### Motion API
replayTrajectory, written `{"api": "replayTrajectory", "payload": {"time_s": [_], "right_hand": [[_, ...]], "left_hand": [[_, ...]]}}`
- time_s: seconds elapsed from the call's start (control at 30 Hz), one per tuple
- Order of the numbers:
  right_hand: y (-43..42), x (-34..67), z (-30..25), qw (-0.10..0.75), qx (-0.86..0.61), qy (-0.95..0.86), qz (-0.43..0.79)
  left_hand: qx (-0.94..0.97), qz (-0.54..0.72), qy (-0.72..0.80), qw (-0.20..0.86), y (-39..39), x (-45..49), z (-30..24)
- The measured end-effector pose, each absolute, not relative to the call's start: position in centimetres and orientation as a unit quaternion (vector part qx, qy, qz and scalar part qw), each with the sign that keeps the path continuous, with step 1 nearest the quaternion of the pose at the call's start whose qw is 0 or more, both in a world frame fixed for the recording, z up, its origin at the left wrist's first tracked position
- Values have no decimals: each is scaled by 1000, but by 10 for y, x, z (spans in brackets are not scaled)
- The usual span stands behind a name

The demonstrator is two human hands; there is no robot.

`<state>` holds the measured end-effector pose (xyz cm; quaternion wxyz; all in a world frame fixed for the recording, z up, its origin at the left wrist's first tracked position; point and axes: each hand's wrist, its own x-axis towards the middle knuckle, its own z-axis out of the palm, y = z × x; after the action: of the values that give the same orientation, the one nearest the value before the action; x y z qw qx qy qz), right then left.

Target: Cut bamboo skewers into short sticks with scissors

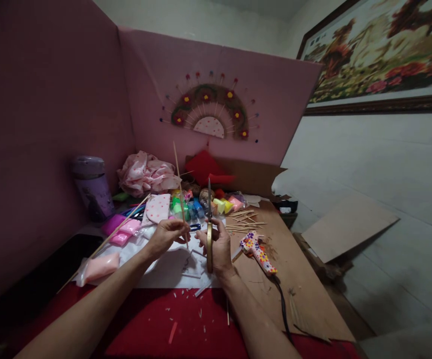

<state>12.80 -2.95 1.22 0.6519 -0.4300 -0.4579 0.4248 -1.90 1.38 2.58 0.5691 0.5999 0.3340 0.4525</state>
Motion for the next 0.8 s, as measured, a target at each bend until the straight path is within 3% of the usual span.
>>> {"api": "replayTrajectory", "payload": {"time_s": [0.37,0.8], "right_hand": [[-30,128,18,660,-383,-426,487],[-27,138,16,680,-411,-399,457]], "left_hand": [[628,254,312,666,-2,-14,25],[651,134,279,693,-7,-19,23]]}}
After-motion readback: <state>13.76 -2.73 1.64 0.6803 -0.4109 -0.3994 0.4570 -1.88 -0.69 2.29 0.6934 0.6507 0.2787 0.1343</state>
